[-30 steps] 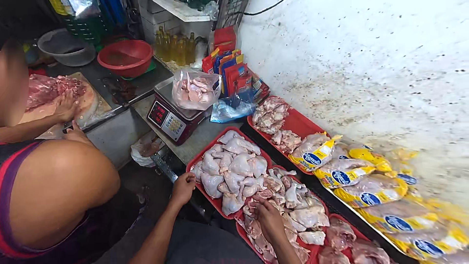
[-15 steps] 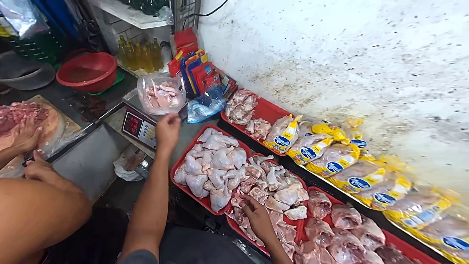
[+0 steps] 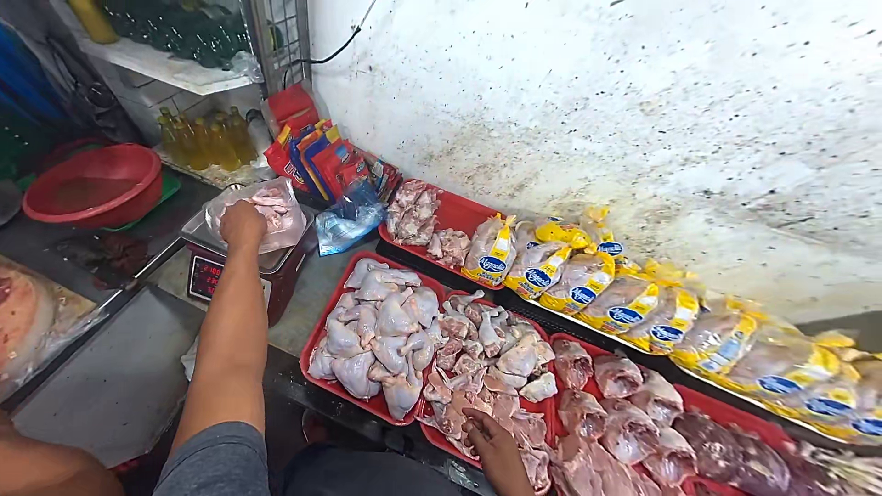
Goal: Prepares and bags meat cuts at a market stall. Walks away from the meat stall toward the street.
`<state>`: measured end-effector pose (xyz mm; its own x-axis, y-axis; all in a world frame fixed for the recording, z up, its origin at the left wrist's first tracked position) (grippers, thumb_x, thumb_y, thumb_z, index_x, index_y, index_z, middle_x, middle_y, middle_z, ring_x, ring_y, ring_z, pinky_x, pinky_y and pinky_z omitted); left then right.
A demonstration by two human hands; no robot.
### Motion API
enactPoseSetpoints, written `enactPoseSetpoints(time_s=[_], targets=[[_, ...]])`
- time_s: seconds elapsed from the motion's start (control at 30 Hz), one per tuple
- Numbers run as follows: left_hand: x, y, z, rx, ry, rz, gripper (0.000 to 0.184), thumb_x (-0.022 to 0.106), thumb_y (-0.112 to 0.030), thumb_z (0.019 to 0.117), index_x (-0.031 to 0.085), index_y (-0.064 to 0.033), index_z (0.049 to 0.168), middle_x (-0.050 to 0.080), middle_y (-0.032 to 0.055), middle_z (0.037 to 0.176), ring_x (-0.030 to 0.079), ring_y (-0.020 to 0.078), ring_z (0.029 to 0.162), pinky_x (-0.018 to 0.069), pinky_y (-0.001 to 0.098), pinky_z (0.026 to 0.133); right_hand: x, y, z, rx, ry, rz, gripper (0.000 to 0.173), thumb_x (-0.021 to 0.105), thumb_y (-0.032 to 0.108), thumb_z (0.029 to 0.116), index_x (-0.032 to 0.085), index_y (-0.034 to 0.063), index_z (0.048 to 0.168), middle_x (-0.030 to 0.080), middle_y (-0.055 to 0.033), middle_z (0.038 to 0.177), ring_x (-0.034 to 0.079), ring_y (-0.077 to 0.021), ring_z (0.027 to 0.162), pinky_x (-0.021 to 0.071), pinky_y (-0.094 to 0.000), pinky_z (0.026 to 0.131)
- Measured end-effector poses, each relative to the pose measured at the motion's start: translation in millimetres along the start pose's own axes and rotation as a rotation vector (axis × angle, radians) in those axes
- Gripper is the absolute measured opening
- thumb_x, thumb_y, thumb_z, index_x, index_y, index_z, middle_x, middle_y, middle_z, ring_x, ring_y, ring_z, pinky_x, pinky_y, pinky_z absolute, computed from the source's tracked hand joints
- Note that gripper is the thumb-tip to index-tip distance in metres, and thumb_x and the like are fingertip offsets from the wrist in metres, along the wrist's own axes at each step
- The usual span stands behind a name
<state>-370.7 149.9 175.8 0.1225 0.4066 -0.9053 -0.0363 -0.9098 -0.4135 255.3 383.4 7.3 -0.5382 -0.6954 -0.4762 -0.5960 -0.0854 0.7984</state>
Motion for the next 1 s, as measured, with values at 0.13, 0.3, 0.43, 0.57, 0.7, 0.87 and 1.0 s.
enactPoseSetpoints(time_s=[0.13,0.3,0.43,0.57,0.7,0.87,1.0], targets=[[-10,8,1,-0.05,-0.07,-0.172,0.03,0.067,-0.018,0.0927,0.066,0.0093,0.107,0.064,0.0351,0.118,0.062,0.0512,0.116,0.0491,0.0697,0.094,11,4,8,-0.025,0.061,-0.086,0.033,0.057,0.015,0.0995,0.067,0.0059,0.129,0.075,-0.0067,0.097,0.071,-0.0153,0.074,0.0616,-0.0363,0.071],[-56,5,-40,0.001,-0.267,-0.374,0.032,0.065,-0.016,0.0933,0.063,0.0073,0.115,0.067,0.0303,0.113,0.065,0.047,0.111,0.0497,0.0669,0.095,12,21,24,-0.085,0.062,-0.11,0.033,0.057,0.014,0.1001,0.067,0.0053,0.13,0.075,-0.0081,0.098,0.072,-0.0174,0.075,0.0629,-0.0389,0.071],[-90,-2,-97,0.034,-0.458,-0.611,0.033,0.063,-0.017,0.0945,0.064,0.0029,0.121,0.071,0.023,0.109,0.07,0.0377,0.104,0.055,0.0565,0.092,23,36,35,-0.151,0.064,-0.112,0.031,0.057,0.014,0.099,0.068,0.0033,0.127,0.075,-0.0078,0.094,0.072,-0.0168,0.074,0.0631,-0.0373,0.069],[-61,-22,-121,0.119,-0.324,-1.01,0.026,0.067,-0.015,0.0907,0.065,0.0014,0.111,0.069,0.0159,0.097,0.068,0.0249,0.079,0.0585,0.0459,0.071,32,63,37,-0.247,0.136,-0.082,0.031,0.057,0.015,0.0992,0.069,0.0031,0.125,0.076,-0.0064,0.092,0.073,-0.0156,0.073,0.0635,-0.0346,0.069],[23,-61,-195,0.254,0.112,-1.171,0.023,0.063,-0.018,0.0991,0.059,-0.004,0.117,0.064,0.0147,0.087,0.061,0.0213,0.059,0.0553,0.0382,0.053,34,83,36,-0.179,0.227,0.423,0.036,0.045,0.018,0.1051,0.064,-0.0025,0.127,0.074,-0.0138,0.097,0.072,-0.0225,0.074,0.0638,-0.0386,0.069],[118,-112,-308,0.443,0.545,-0.908,0.022,0.068,-0.017,0.0932,0.066,0.0001,0.106,0.068,0.0129,0.09,0.067,0.0223,0.078,0.0579,0.044,0.074,37,120,22,-0.137,0.471,1.029,0.088,0.067,0.063,0.0903,0.037,0.0153,0.157,0.061,-0.0203,0.138,0.07,-0.0388,0.108,0.0615,-0.0541,0.084],[154,-133,-388,0.738,0.806,-0.66,0.022,0.065,-0.017,0.0971,0.068,-0.002,0.113,0.071,0.015,0.099,0.069,0.0263,0.09,0.0568,0.0494,0.084,18,113,22,-0.054,0.307,0.993,0.051,0.061,0.03,0.0991,0.047,0.0088,0.143,0.07,-0.0201,0.116,0.074,-0.0311,0.09,0.0644,-0.0468,0.071]])
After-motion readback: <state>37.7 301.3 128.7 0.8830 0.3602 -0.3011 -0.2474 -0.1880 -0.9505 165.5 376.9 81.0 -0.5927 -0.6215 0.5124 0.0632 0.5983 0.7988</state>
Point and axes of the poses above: each hand's wrist, its own z-axis towards the middle knuckle, its own x-axis out of the palm, y = z × x, the point moved 9 cm from there along z, towards the middle knuckle
